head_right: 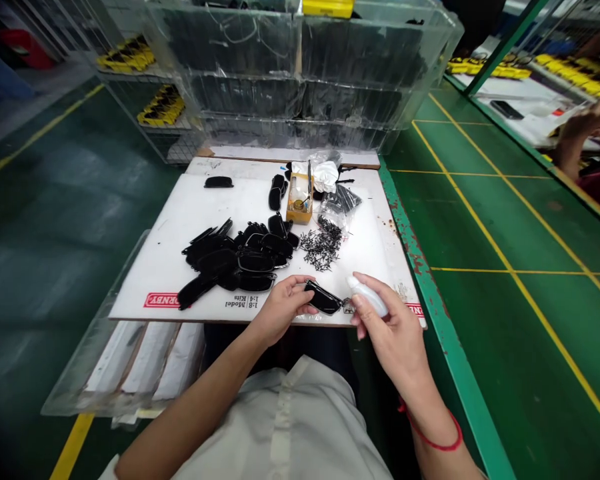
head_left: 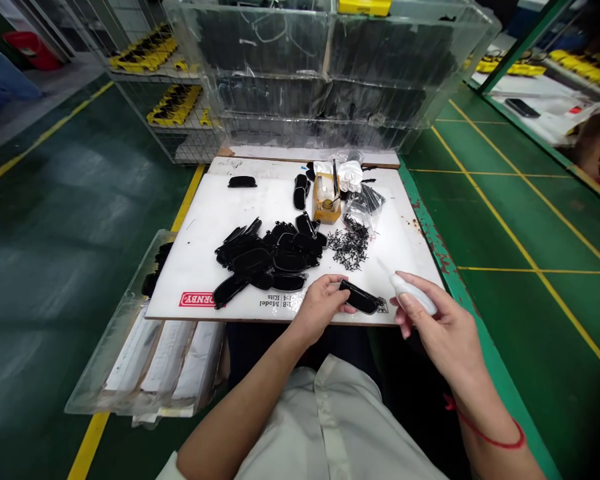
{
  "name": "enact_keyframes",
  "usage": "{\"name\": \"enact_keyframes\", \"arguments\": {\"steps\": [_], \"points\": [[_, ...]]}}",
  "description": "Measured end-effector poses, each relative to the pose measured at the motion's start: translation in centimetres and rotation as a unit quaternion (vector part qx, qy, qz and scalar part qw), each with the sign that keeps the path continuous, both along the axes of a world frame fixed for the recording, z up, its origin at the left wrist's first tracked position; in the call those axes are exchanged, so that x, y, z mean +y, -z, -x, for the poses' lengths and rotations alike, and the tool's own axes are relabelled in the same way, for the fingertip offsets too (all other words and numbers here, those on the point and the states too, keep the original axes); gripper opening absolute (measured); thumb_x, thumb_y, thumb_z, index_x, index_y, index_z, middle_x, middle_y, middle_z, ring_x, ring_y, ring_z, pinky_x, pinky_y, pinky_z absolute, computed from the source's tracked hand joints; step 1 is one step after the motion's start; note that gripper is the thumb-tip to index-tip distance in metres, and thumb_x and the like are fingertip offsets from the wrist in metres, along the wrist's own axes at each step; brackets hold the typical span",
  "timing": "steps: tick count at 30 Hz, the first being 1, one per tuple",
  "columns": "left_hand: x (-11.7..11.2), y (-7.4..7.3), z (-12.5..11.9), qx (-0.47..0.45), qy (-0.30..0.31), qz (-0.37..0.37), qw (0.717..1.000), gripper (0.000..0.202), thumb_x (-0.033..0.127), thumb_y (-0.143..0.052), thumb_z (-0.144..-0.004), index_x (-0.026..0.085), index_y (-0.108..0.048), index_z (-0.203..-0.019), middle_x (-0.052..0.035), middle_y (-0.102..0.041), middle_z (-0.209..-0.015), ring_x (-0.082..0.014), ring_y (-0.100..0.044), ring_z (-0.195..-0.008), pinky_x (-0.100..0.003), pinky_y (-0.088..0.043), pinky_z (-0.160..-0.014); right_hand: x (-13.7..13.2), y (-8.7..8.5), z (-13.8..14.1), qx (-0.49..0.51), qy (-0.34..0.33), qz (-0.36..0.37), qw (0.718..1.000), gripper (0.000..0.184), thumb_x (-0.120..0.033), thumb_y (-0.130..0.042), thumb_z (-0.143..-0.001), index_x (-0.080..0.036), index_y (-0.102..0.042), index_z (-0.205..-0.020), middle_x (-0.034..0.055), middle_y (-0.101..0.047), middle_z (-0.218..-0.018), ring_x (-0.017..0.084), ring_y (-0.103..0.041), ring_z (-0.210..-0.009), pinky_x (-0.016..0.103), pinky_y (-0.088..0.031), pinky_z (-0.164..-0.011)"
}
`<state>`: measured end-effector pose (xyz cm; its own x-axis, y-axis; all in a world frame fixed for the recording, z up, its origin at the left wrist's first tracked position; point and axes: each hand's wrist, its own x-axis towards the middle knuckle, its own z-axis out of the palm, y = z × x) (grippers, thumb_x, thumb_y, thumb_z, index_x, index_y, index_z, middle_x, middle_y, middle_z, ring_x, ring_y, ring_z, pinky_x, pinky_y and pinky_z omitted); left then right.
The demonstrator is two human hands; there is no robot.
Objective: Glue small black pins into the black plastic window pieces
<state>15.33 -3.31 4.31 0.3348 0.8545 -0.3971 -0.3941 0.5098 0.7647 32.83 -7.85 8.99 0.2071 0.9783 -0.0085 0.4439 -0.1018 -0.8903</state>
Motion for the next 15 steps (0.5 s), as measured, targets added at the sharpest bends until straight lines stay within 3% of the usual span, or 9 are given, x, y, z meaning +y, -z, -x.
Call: {"name": "enact_keyframes", "arguments": {"steps": [3, 7, 11, 15], "points": [[0.0, -0.3, 0.0, -0.003, -0.005, 0.013, 1.0, 0.025, 0.013, -0.062, -0.077, 0.012, -0.053, -0.101, 0.0041, -0.055, -0.071, -0.005, -0.06, -0.051, -0.02, -0.052, -0.063, -0.2, -0.2, 0.9, -0.092, 0.056, -0.04, 0.993, 0.04, -0.047, -0.066, -0.076, -0.022, -0.061, -0.106, -0.0008, -0.062, -0.066, 0.012, -0.052, -0.046, 0.025, -0.042, -0.042], [0.0, -0.3, 0.1, -0.007, -0.007, 0.015, 1.0, 0.026, 0.013, -0.064, -0.075, 0.013, -0.053, -0.099, 0.0019, -0.058, -0.076, -0.0058, -0.061, -0.053, -0.022, -0.052, -0.064, -0.2, -0.1, 2.0, -0.218, 0.076, -0.151, 0.961, 0.029, -0.045, -0.065, -0.077, -0.02, -0.062, -0.092, 0.0024, -0.063, -0.079, 0.013, -0.051, -0.055, 0.026, -0.041, -0.05], [-0.1, -0.1, 0.0, -0.021, -0.015, 0.004, 1.0, 0.024, 0.012, -0.062, -0.076, 0.013, -0.053, -0.098, -0.0003, -0.059, -0.081, -0.0067, -0.061, -0.06, -0.025, -0.054, -0.067, -0.1, 0.1, 2.8, -0.242, 0.058, -0.178, 0.952, 0.021, -0.038, -0.057, -0.085, -0.018, -0.062, -0.09, -0.0004, -0.058, -0.064, 0.01, -0.04, -0.043, 0.025, -0.036, -0.045], [-0.2, -0.1, 0.1, -0.026, -0.01, -0.004, 1.0, 0.023, 0.012, -0.06, -0.077, 0.013, -0.052, -0.098, -0.0003, -0.059, -0.082, -0.0066, -0.06, -0.061, -0.025, -0.055, -0.067, -0.1, 0.3, 3.3, -0.254, 0.035, -0.193, 0.947, 0.018, -0.034, -0.055, -0.088, -0.018, -0.061, -0.092, -0.0002, -0.06, -0.066, 0.008, -0.037, -0.039, 0.025, -0.034, -0.042]]}}
